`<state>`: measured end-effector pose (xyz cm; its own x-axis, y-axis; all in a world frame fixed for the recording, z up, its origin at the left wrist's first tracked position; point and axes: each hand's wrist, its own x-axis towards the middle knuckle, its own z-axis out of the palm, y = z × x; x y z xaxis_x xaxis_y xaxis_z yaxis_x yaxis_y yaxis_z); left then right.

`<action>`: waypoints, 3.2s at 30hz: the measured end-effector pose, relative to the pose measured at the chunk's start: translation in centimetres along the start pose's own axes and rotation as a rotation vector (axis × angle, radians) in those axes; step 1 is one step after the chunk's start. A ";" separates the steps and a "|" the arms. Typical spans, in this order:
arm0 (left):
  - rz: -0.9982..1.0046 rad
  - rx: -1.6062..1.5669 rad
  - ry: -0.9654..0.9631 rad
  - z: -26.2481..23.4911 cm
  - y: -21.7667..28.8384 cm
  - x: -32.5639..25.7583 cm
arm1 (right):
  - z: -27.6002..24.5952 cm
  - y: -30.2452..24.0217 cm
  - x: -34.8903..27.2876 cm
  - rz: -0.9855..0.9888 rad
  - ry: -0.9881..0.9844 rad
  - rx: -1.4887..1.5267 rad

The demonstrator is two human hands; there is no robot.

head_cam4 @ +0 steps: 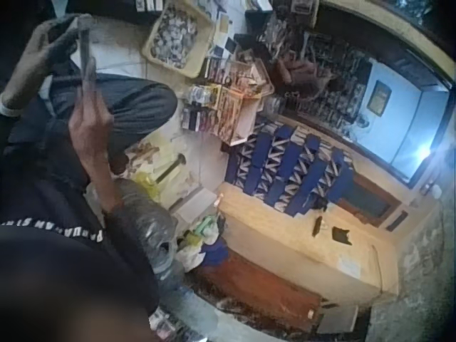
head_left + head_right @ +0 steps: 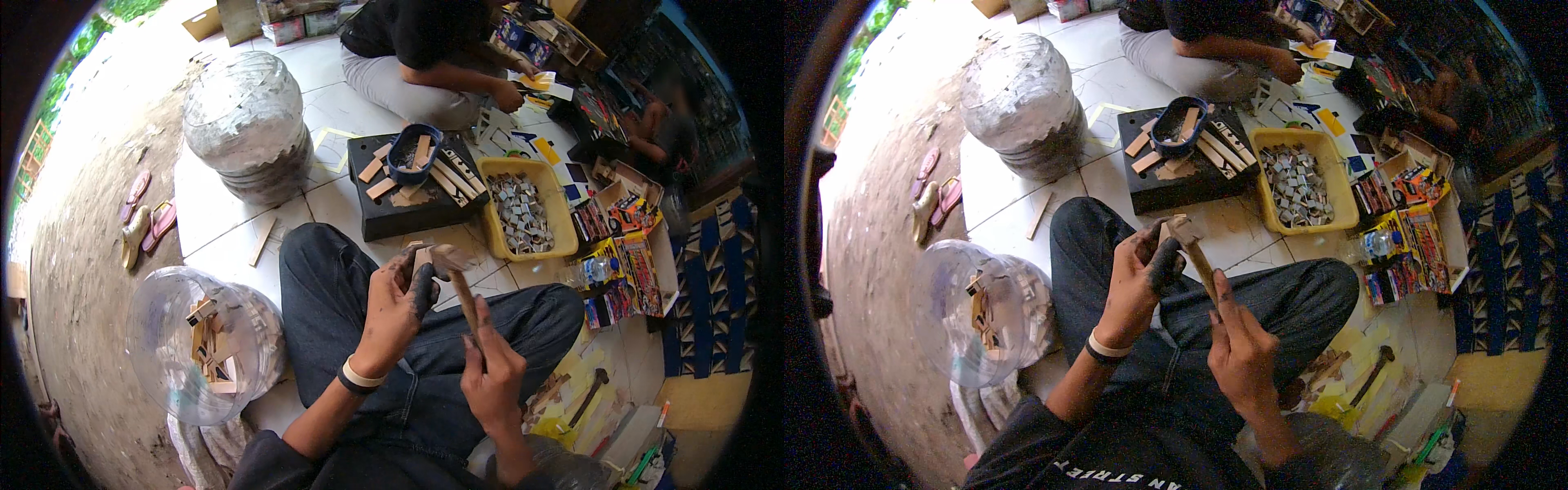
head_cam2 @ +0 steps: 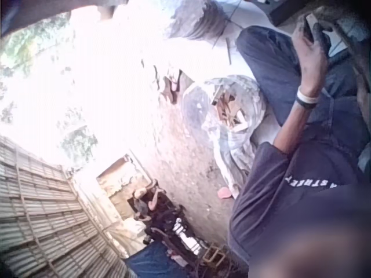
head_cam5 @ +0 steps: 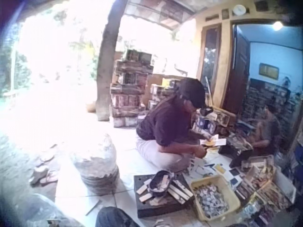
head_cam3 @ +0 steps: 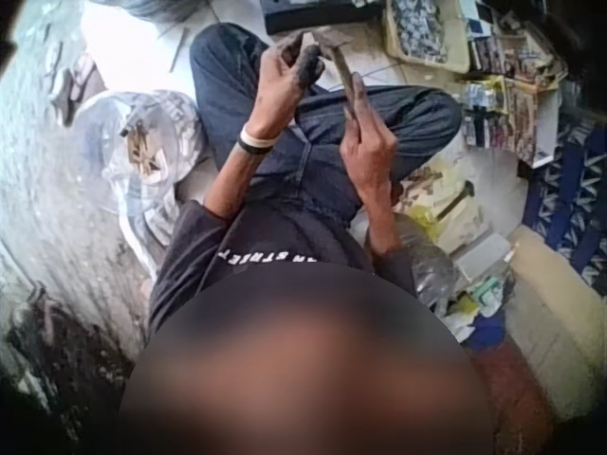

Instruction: The person sits on the floor and assembles small wooden pieces into a frame-like structure. They pick pieces from a container, align them, and use a hammer to tap them into place on a black work block, then inspect the assembled unit.

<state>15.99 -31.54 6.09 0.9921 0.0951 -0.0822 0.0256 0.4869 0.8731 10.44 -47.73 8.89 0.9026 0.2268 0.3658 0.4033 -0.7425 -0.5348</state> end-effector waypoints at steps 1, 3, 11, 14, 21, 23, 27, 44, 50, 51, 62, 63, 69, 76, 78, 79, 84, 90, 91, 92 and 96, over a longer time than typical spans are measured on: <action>0.004 0.023 0.007 -0.1 0.0 0.0 | -1.0 -0.4 -0.5 0.073 -0.084 0.036; -0.010 0.077 0.024 -0.2 0.0 0.3 | -1.8 -1.0 -0.8 0.005 0.008 0.035; 0.212 0.372 0.082 0.3 -0.5 0.7 | -2.4 -1.6 -0.4 0.016 -0.015 -0.049; 0.284 0.466 0.080 0.2 -0.6 0.6 | -2.2 -1.8 -0.7 -0.104 0.116 -0.012; -0.077 0.301 -0.006 -1.0 -1.2 0.3 | -1.5 -0.2 -0.3 0.070 0.006 0.028; -0.046 0.177 -0.049 -1.0 -1.3 0.2 | -2.1 -0.5 -0.7 0.000 0.087 0.010; -0.083 -0.010 -0.094 -0.8 -1.1 -0.1 | -1.8 -0.7 -0.9 0.040 0.017 0.015; 0.075 0.374 -0.002 -0.3 -1.4 0.3 | -2.1 -0.9 -0.8 0.037 -0.011 0.037; 0.253 0.462 0.019 -0.2 -1.8 -0.3 | -1.9 -0.2 -0.4 0.131 -0.177 -0.004; 0.265 0.486 0.037 -0.3 -1.8 -0.2 | -1.8 0.0 -0.3 0.130 -0.164 -0.018; 0.049 0.300 0.039 -2.5 -3.3 -0.4 | 0.9 4.0 -1.0 0.358 -0.172 0.230; -0.003 0.235 0.053 -2.9 -3.9 -0.3 | 1.3 5.2 -0.7 0.465 -0.254 0.186; -0.265 0.011 0.022 -4.9 -6.9 -0.9 | 3.0 9.2 0.1 0.417 -0.420 0.008; -0.310 0.051 -0.197 -4.2 -6.7 -0.7 | 3.1 7.0 3.3 -0.230 -0.200 -0.168; -0.304 0.039 -0.229 -4.0 -6.5 -0.8 | 3.4 6.3 3.8 0.079 -0.318 0.185; -0.304 0.068 -0.245 -4.0 -6.4 -0.8 | 3.5 6.1 3.9 0.255 -0.388 0.353; -0.282 -0.179 -0.115 -3.9 -5.3 -0.9 | 3.2 6.0 2.8 0.355 -0.370 0.375; -0.062 -0.176 -0.037 -7.3 -2.0 1.1 | 3.4 9.8 5.5 0.279 -0.309 0.181; -0.097 -0.089 -0.027 -7.0 -2.3 1.6 | 4.4 10.9 7.8 0.272 -0.285 0.192; -0.129 0.001 -0.020 -6.7 -2.8 2.1 | 5.4 11.7 10.1 0.132 -0.202 0.094; -0.005 0.112 -0.008 -5.6 -5.3 3.3 | 11.2 12.7 17.7 0.076 -0.132 -0.045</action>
<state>18.40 -28.90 -1.48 0.9929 0.0855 -0.0832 0.0438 0.3876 0.9208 33.24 -46.02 0.05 0.9434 0.2478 0.2203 0.3286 -0.7876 -0.5212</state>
